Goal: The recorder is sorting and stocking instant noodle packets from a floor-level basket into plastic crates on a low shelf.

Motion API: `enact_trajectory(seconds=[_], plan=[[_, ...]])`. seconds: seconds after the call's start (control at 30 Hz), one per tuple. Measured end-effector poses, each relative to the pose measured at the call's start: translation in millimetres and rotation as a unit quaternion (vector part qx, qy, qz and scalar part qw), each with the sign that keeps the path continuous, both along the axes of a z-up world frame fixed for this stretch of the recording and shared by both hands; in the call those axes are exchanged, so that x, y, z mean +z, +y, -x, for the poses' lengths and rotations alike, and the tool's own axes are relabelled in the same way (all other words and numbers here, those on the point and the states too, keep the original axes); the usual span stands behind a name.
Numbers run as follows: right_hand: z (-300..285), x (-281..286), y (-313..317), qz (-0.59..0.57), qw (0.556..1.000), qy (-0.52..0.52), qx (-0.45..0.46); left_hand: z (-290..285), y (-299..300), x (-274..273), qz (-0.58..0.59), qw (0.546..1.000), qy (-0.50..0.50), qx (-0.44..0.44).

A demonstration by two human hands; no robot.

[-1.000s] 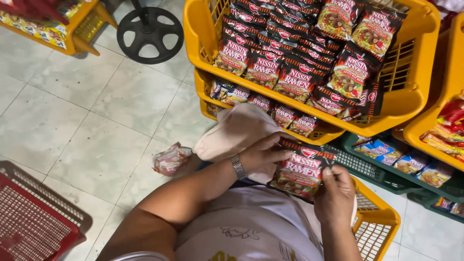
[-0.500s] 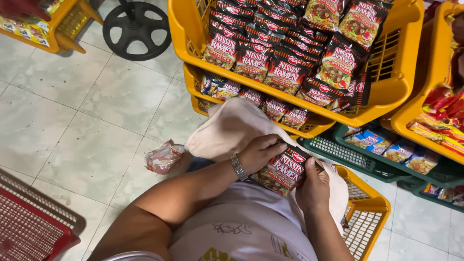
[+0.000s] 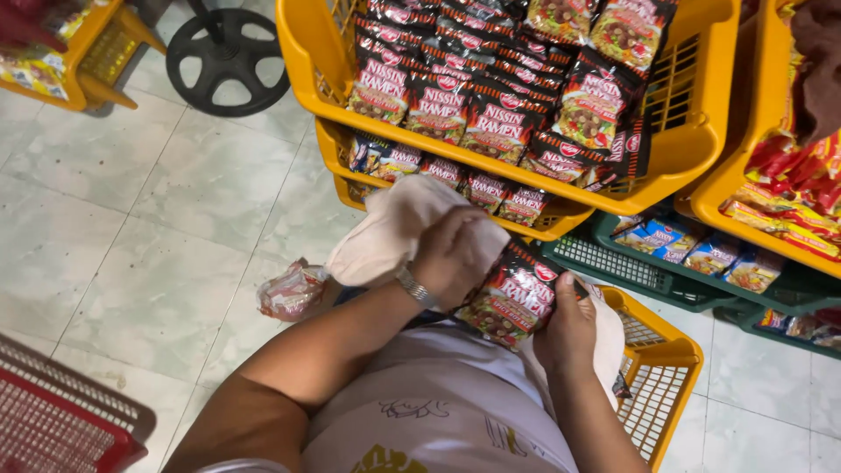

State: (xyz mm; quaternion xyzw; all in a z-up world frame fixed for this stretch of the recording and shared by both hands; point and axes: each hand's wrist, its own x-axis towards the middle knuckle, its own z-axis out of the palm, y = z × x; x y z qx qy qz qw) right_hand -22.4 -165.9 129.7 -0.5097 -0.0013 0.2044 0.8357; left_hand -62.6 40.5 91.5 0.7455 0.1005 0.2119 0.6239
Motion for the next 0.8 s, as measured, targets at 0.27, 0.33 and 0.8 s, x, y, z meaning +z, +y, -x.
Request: enact_trajectory(seconds=[0.27,0.33,0.8], plan=[[-13,7,-7,-0.013,0.997,-0.038,-0.070,3,-13,-14,0.054,0.964,-0.037,-0.257],[-12,5,-8,-0.017,0.997,-0.040,-0.071,8,-18,-7,0.056,0.957,-0.022,-0.283],[-12,5,-11,-0.024,0.995,-0.036,-0.094,15,-18,-2,0.078,0.935,0.012,-0.345]])
